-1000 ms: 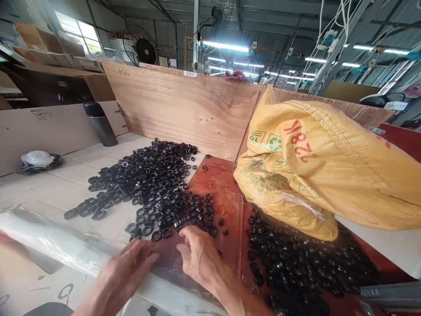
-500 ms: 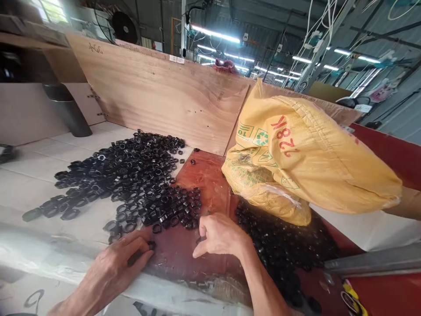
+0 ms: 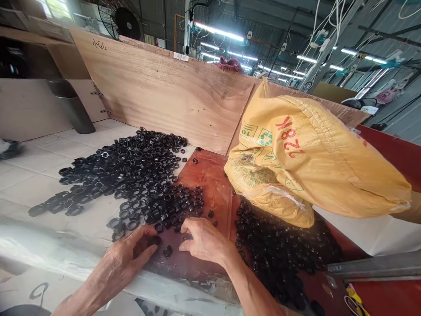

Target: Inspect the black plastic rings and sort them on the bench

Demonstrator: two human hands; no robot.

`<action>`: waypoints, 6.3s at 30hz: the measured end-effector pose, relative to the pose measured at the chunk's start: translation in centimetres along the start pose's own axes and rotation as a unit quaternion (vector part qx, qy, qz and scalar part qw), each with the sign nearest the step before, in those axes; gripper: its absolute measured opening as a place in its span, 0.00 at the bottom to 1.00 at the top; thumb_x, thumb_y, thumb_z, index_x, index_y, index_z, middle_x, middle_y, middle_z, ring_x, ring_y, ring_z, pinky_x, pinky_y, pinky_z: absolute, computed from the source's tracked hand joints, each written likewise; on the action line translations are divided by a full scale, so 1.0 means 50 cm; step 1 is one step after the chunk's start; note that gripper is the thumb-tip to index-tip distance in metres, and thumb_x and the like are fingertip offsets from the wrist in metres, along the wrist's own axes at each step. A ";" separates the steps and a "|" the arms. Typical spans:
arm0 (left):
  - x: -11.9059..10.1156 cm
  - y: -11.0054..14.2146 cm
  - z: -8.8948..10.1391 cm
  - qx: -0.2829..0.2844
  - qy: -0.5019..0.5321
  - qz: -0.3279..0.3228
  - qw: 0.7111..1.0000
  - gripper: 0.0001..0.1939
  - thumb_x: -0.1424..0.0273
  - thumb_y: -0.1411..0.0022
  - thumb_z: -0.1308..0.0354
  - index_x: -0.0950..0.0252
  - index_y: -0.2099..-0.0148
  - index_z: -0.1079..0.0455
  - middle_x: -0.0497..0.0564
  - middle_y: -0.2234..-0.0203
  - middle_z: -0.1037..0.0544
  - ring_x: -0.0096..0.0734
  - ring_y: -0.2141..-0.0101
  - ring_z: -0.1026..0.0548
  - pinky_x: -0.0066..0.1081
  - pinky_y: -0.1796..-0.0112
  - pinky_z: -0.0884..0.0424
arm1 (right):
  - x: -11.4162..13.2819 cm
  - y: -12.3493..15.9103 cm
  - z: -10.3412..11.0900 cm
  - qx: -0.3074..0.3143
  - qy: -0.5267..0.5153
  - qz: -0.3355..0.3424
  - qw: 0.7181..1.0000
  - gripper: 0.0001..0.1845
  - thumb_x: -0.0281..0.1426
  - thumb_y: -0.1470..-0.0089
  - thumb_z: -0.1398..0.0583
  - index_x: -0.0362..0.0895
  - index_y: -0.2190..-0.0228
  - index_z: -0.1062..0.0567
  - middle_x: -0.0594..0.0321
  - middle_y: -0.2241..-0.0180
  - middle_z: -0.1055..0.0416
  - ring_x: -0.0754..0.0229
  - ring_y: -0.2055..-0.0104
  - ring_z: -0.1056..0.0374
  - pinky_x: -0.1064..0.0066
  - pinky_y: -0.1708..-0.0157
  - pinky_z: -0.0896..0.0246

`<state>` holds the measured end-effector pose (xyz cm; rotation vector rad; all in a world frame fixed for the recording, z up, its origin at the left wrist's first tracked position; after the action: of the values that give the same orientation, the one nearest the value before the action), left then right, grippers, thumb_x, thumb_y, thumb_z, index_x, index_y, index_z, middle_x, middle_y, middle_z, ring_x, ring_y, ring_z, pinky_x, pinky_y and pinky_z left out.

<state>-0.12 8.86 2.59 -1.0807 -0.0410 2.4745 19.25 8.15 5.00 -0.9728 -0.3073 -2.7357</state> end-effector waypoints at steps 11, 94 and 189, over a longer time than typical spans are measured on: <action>0.057 0.000 -0.009 -0.014 0.220 0.128 0.967 0.15 0.59 0.36 0.42 0.60 0.52 0.25 0.47 0.73 0.18 0.36 0.72 0.19 0.29 0.71 0.24 | 0.085 0.022 -0.082 0.078 -0.180 0.071 0.978 0.12 0.26 0.52 0.29 0.49 0.63 0.20 0.70 0.71 0.25 0.63 0.69 0.31 0.77 0.70 0.39; 0.034 0.016 -0.055 -0.042 0.460 0.035 0.886 0.12 0.68 0.39 0.32 0.54 0.52 0.21 0.51 0.54 0.22 0.37 0.61 0.18 0.33 0.57 0.19 | 0.076 0.014 -0.038 -0.141 0.012 0.116 0.983 0.23 0.41 0.29 0.47 0.45 0.74 0.28 0.64 0.75 0.28 0.62 0.72 0.30 0.72 0.71 0.46; 0.008 0.014 -0.023 -0.036 0.412 0.107 0.904 0.17 0.57 0.39 0.34 0.63 0.54 0.22 0.52 0.66 0.17 0.37 0.67 0.18 0.28 0.65 0.21 | 0.080 0.012 -0.038 -0.100 -0.222 0.116 0.963 0.10 0.32 0.37 0.39 0.47 0.53 0.25 0.65 0.66 0.25 0.62 0.65 0.27 0.73 0.63 0.34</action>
<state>0.20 8.24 1.38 -2.1671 0.2547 1.9887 15.24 6.53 6.19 -1.5693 0.0170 -2.3463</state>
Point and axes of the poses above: each hand's wrist, its own y-axis away from the middle knuckle, its own z-axis out of the back of the hand, x = y × z, the point moved 8 cm from there along -y, towards the middle knuckle
